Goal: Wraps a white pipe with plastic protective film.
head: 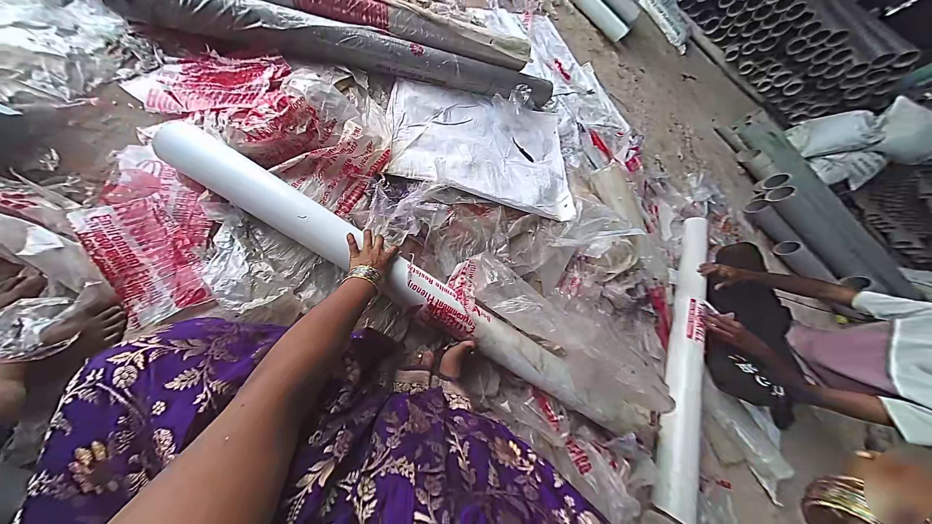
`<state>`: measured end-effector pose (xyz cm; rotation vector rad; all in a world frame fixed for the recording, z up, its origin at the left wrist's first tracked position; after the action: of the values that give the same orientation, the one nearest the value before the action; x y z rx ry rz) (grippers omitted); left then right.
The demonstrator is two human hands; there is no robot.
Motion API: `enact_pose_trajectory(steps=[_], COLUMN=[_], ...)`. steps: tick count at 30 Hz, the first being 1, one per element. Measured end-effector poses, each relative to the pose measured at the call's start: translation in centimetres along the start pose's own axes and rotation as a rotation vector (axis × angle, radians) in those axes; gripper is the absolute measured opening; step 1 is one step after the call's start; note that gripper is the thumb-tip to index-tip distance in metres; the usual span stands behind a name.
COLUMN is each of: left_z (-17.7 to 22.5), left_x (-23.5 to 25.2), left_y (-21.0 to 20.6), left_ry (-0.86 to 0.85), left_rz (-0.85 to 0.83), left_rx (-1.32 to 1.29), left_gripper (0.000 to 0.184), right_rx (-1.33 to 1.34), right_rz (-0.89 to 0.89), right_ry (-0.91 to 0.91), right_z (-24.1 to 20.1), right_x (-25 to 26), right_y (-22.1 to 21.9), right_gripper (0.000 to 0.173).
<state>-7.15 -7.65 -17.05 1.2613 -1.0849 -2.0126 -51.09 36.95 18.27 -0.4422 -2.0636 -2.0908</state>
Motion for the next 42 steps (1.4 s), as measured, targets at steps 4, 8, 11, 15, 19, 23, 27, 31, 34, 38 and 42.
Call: enact_pose_trajectory(steps=[4,8,11,15,19,23,27,31,34,38,42], left_z=[0.3,0.3,0.2,0.2,0.1,0.2,0.0,0.1,0.0,0.0,-0.2], left_x=[-0.7,-1.2,-1.2,-1.3,-1.2,-1.2,-1.3,-1.7,-1.8,-2.0,-2.0], left_y=[0.6,1.2,1.2,1.5,1.4,0.9,1.3,1.7,1.5,1.6,1.5], left_ry=[0.005,0.001,-0.003,0.000,-0.004,-0.017,-0.017,-0.020,-0.020,-0.031,-0.042], left_rz=[-0.040,-0.047,-0.064,-0.073,-0.087,-0.078,-0.072,-0.090,-0.105,-0.090,-0.092], left_rx=[0.000,-0.040,-0.058,-0.076,-0.087,-0.070,-0.102,-0.110,-0.092,-0.131,-0.140], left_gripper=[0.082,0.078,0.081,0.075,0.075,0.079,0.076,0.075,0.077,0.076,0.074], right_rx=[0.300,0.215,0.068,0.056,0.007,-0.004,0.023,0.051,0.064,0.032,0.076], right_rz=[-0.212,-0.645,-0.930,-0.973,-0.903,-0.955,-0.898,-0.856,-0.849,-0.825,-0.739], right_ry=[0.590,1.081,1.347,1.245,1.114,1.109,1.097,1.082,1.082,1.087,1.083], right_z=[-8.8,-22.6,-29.0,-34.1,-35.6,-35.9,-35.1,-33.2,-32.8,-32.9,-33.1], right_x=[-4.7,-21.3,-35.2,-44.5,-46.4,-45.9,-44.5,-43.4,-43.1,-41.5,-40.3], right_y=[-5.7,-10.4,-12.7,-14.2,-15.4,-16.3,-16.4,-16.3,-16.2,-15.7,-15.5], right_gripper=[0.024,0.022,0.029,0.048,0.067,0.045,0.039,0.038,0.038,0.039,0.040])
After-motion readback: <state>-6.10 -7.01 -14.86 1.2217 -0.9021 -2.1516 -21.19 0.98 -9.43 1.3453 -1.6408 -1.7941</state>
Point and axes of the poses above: each hand's wrist, its own x-axis towards the middle knuckle, its own y-axis out of the back of the hand, z = x × y, the point moved 6 cm from there along x, towards the middle knuckle, and after that the axes turned 4 degrees about y, right-handed, at the moved point
